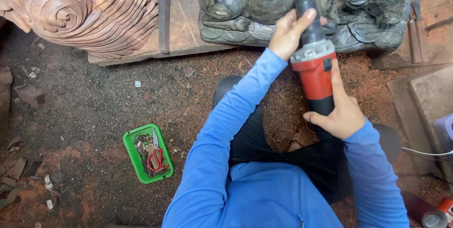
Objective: Sanding and refining the surface of a large wooden water buffalo sculpture using a handheld power tool with a sanding disc attachment.
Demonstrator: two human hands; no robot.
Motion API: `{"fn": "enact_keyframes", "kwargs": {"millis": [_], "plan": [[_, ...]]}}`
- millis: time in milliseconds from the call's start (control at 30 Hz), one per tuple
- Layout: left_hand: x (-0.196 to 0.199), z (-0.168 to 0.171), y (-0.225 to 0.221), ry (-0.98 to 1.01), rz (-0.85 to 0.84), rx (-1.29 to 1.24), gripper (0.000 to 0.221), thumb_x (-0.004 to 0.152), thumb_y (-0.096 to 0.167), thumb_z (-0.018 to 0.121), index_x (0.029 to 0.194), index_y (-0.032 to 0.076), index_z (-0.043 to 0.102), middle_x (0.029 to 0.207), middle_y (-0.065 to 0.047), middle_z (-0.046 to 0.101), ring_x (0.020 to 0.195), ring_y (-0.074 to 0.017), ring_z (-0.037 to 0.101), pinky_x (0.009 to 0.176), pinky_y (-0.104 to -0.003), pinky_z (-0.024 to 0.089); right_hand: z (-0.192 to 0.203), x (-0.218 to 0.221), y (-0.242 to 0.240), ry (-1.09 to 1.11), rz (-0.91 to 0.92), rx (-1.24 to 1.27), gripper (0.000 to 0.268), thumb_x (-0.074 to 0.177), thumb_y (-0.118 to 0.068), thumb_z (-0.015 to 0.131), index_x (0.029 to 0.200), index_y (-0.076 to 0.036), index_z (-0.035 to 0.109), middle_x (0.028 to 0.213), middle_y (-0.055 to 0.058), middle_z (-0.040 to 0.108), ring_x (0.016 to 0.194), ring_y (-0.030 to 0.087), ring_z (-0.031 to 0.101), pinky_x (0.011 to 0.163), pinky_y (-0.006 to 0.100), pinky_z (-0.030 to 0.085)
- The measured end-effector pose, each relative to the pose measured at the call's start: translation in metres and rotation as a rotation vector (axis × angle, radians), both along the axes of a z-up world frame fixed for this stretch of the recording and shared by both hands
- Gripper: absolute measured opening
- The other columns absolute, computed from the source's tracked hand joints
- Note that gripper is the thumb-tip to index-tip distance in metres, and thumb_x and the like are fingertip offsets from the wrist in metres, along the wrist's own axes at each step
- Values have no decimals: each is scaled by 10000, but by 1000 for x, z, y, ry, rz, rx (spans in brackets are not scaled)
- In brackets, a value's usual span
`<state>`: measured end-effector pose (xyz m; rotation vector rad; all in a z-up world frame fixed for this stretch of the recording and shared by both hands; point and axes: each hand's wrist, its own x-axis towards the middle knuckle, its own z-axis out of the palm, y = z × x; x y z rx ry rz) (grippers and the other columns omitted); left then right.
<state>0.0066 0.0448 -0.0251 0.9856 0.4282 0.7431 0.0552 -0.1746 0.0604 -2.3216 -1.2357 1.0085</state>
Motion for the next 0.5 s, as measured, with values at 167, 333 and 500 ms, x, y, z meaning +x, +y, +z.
{"fn": "enact_keyframes", "kwargs": {"millis": [167,333,500], "plan": [[-25,-5,23,57,160,-19,533,831,468,740,1113,19,680,965,-133,689,821,-275,694,772,-403,603,10,-9,24,18,105,38,1355,656,-318,812,1625,-324,-135,1624,44,423,1188,568,563,1031,469,435],[-70,-21,9,92,306,130,358,905,435,702,899,77,701,863,-19,638,815,-138,587,758,-285,482,-8,-24,16,29,139,-98,1350,673,-325,792,1663,-362,-125,1192,254,708,1034,563,665,955,430,517],[-87,-43,17,53,380,125,330,947,335,802,1085,43,734,929,-74,667,962,-141,642,858,-383,582,-46,-29,14,28,169,30,1360,653,-339,890,1693,-335,13,1118,304,711,955,480,727,811,549,625]]}}
